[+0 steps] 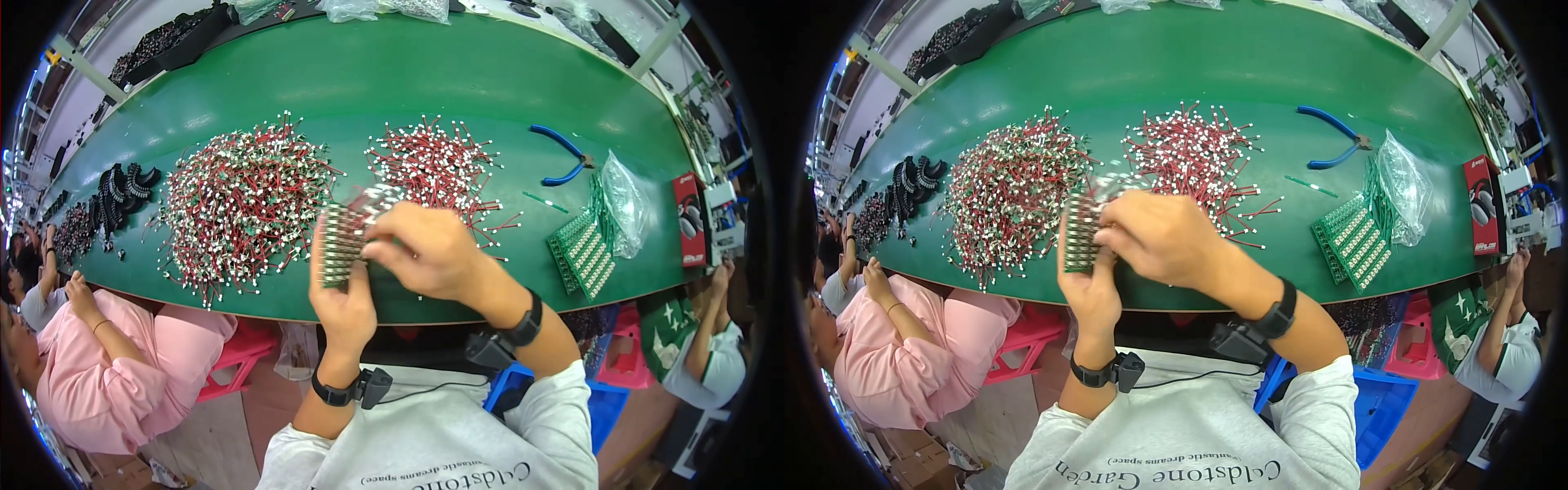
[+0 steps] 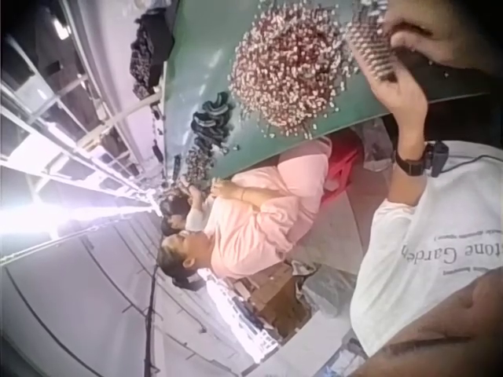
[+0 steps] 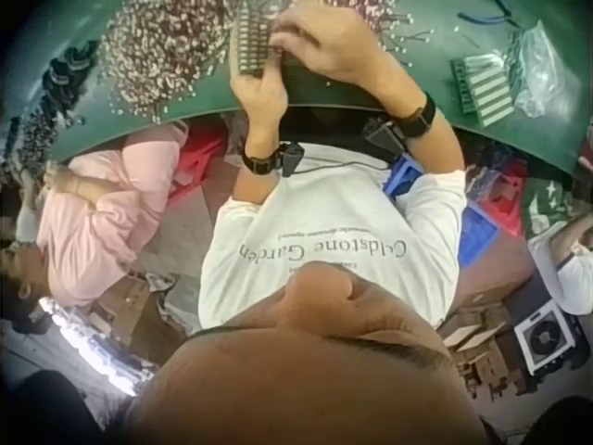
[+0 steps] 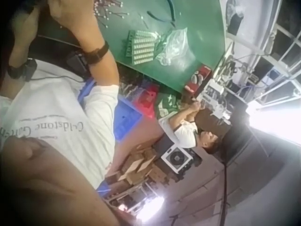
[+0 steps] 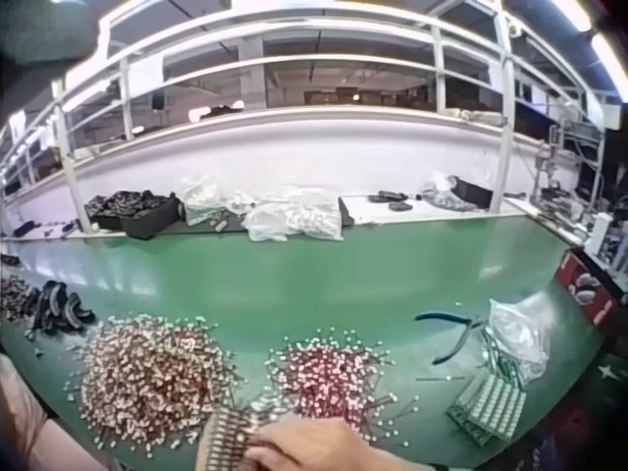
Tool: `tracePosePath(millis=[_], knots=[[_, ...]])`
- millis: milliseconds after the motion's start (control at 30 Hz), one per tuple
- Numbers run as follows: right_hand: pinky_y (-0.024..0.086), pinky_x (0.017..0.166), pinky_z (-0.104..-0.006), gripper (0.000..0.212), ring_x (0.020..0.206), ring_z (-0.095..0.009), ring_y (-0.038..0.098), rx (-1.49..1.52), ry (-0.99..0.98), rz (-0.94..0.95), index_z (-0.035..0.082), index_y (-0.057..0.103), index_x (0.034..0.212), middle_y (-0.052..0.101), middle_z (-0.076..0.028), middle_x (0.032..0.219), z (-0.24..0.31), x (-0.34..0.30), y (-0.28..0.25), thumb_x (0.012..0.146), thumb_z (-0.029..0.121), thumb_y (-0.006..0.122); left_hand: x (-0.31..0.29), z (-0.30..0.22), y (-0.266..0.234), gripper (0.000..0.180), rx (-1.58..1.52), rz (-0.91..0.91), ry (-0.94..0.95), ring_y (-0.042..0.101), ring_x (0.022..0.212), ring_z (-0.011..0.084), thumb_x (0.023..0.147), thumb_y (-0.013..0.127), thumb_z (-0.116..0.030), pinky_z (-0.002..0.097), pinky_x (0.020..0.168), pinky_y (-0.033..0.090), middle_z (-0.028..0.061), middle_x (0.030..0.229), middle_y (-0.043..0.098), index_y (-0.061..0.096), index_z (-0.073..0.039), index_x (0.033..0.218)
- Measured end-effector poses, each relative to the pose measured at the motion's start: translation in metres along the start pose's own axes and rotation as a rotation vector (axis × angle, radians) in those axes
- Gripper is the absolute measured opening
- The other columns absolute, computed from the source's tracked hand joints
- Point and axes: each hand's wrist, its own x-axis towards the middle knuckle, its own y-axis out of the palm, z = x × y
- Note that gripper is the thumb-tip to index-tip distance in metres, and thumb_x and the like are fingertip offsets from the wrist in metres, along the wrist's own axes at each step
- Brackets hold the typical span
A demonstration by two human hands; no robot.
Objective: The person picks up small white connectors with red wires from a pile and inserts them one by one into the sockets of a green circuit board by hand.
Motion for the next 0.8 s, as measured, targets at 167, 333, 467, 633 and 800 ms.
tracePosePath(millis=[167, 333, 467, 633, 800], knots=[[0.049, 0.062, -0.0352, 0.018, 0.074, -0.025, 0.061, -0.014, 0.148, 0.333, 0.008, 0.071, 0.089, 0.059, -0.008, 0.083, -0.011, -0.005, -0.04, 0.071, 0.005, 0.077, 0.006, 0.006, -0.007, 0.043, -0.348, -0.191, -0.046, 0.061, 0.099, 0.0165, 0.085, 0.052, 0.015, 0.0326, 0.089, 0.049, 0.0101, 0.114, 0.061, 0.05, 0.002, 0.126], [0.049, 0.072, -0.0385, 0.016, 0.087, -0.026, 0.058, -0.138, 0.208, 0.644, 0.012, 0.071, 0.081, 0.055, -0.006, 0.088, -0.005, -0.013, -0.033, 0.068, 0.009, 0.078, 0.005, 0.005, -0.005, 0.041, -0.354, -0.199, -0.056, 0.061, 0.099, 0.0168, 0.085, 0.053, 0.015, 0.0337, 0.09, 0.048, 0.01, 0.114, 0.061, 0.051, 0.003, 0.124], [0.049, 0.071, -0.039, 0.01, 0.085, -0.026, 0.057, -0.189, 0.154, 0.66, 0.012, 0.068, 0.076, 0.054, -0.005, 0.087, -0.011, -0.015, -0.029, 0.07, 0.008, 0.076, 0.005, 0.004, -0.004, 0.042, -0.351, -0.179, -0.053, 0.061, 0.101, 0.0173, 0.085, 0.053, 0.015, 0.0341, 0.092, 0.048, 0.0102, 0.115, 0.061, 0.052, 0.003, 0.125], [0.048, 0.069, -0.0388, 0.014, 0.082, -0.026, 0.057, -0.091, -0.041, 0.378, 0.006, 0.063, 0.086, 0.058, -0.007, 0.085, -0.014, -0.006, -0.019, 0.076, 0.003, 0.072, 0.005, 0.006, -0.008, 0.064, -0.359, -0.169, -0.085, 0.059, 0.103, 0.0142, 0.084, 0.05, 0.018, 0.0285, 0.09, 0.048, 0.01, 0.122, 0.057, 0.035, 0.004, 0.144], [0.05, 0.066, -0.0369, 0.019, 0.077, -0.029, 0.06, 0.146, 0.051, 0.144, 0.002, 0.061, 0.094, 0.06, -0.01, 0.084, 0.006, -0.002, -0.007, 0.078, -0.006, 0.068, 0.005, 0.007, -0.008, 0.043, -0.339, -0.166, -0.087, 0.062, 0.103, 0.0191, 0.086, 0.053, 0.014, 0.0341, 0.093, 0.049, 0.012, 0.116, 0.062, 0.049, 0.004, 0.127]])
